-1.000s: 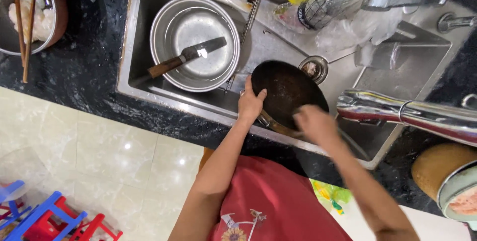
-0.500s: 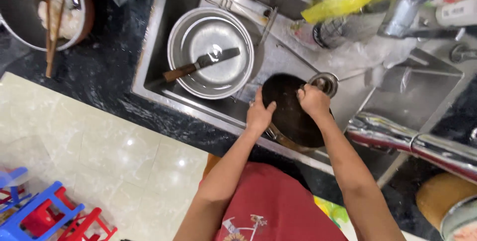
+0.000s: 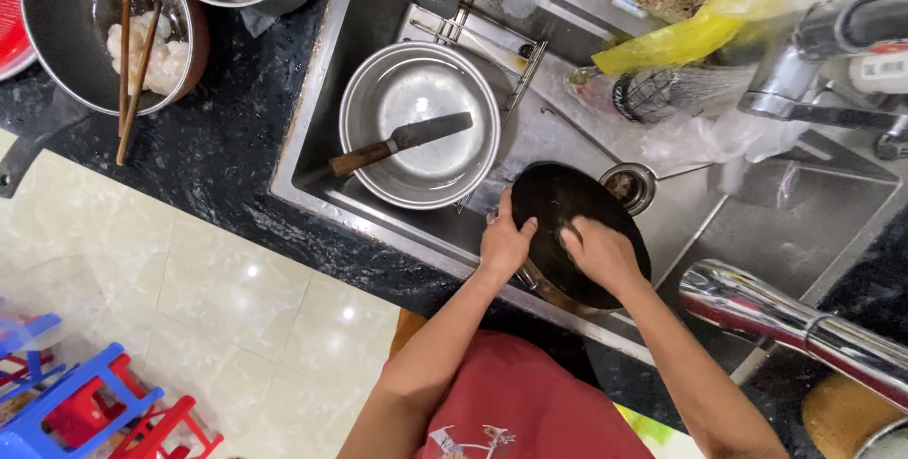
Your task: The recorder is scrubbing and washing a black pan in a kitchen sink.
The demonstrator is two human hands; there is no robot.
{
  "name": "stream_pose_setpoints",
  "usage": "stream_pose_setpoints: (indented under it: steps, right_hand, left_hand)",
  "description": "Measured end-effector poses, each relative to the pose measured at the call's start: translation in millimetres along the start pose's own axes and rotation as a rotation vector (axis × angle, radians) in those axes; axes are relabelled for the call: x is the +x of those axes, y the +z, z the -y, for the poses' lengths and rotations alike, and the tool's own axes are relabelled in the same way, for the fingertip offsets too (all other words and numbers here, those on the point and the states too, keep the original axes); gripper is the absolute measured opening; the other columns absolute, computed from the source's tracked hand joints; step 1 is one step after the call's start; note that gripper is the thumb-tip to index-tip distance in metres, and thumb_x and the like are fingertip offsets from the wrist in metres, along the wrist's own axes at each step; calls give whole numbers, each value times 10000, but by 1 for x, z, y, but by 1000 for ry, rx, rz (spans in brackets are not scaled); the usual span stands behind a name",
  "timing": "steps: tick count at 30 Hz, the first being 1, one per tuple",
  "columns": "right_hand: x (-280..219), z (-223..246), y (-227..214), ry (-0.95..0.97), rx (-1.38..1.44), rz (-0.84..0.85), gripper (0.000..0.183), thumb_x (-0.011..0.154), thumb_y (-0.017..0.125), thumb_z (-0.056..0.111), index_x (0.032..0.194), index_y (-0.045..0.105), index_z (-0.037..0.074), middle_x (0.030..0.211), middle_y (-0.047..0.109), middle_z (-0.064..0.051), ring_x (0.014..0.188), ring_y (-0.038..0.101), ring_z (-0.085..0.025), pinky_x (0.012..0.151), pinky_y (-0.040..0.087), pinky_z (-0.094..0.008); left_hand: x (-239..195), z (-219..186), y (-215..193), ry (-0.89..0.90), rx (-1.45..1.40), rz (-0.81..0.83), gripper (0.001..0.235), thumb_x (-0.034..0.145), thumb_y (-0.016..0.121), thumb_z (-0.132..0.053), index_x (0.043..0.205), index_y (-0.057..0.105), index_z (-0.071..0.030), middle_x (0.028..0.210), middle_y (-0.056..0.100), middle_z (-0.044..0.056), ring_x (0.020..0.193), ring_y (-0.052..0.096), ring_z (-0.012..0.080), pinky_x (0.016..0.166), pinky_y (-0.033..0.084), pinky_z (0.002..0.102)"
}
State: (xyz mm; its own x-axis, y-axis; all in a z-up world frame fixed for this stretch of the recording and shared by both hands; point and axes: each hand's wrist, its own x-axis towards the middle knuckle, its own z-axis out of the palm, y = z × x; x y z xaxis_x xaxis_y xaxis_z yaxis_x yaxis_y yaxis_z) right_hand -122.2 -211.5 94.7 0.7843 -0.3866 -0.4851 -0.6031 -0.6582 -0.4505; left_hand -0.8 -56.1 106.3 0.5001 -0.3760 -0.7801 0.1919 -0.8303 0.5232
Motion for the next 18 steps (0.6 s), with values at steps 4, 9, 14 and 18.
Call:
stream_pose_setpoints:
  steps: [4, 9, 14, 18]
  right_hand:
    - [20, -8, 25, 40, -82, 10, 362, 969, 549, 399, 898, 642, 56, 870, 695, -225, 814, 680, -441, 718, 528, -563]
    - [32, -5, 19, 109, -78, -26, 348, 1001, 545, 385, 960, 640, 53, 903, 708, -242, 860, 679, -450, 763, 527, -564]
    - [7, 7, 12, 36, -62, -14, 335, 972, 546, 375, 957, 653, 58, 891, 702, -246, 833, 686, -450, 738, 535, -557]
    - [65, 3, 36, 130, -131, -111, 345, 1015, 532, 378, 976, 651, 57, 902, 713, -226, 854, 688, -444, 757, 538, -555]
  left_hand:
    - [7, 17, 14, 55, -14, -45, 849, 937, 643, -395, 1631, 204, -177, 1291, 587, 407, 1164, 611, 545, 1019, 498, 522]
    - [13, 21, 15, 92, 21, -69, 893, 924, 686, -377, 1626, 173, -171, 1334, 477, 465, 1180, 550, 583, 1021, 475, 532]
    - [-1, 4, 5, 10, -7, -30, 868, 919, 652, -385, 1627, 186, -195, 1357, 497, 431, 1165, 594, 554, 1020, 495, 517]
    - [13, 25, 21, 74, 19, -88, 878, 942, 687, -376, 1628, 174, -183, 1334, 470, 466, 1172, 563, 575, 1023, 478, 535]
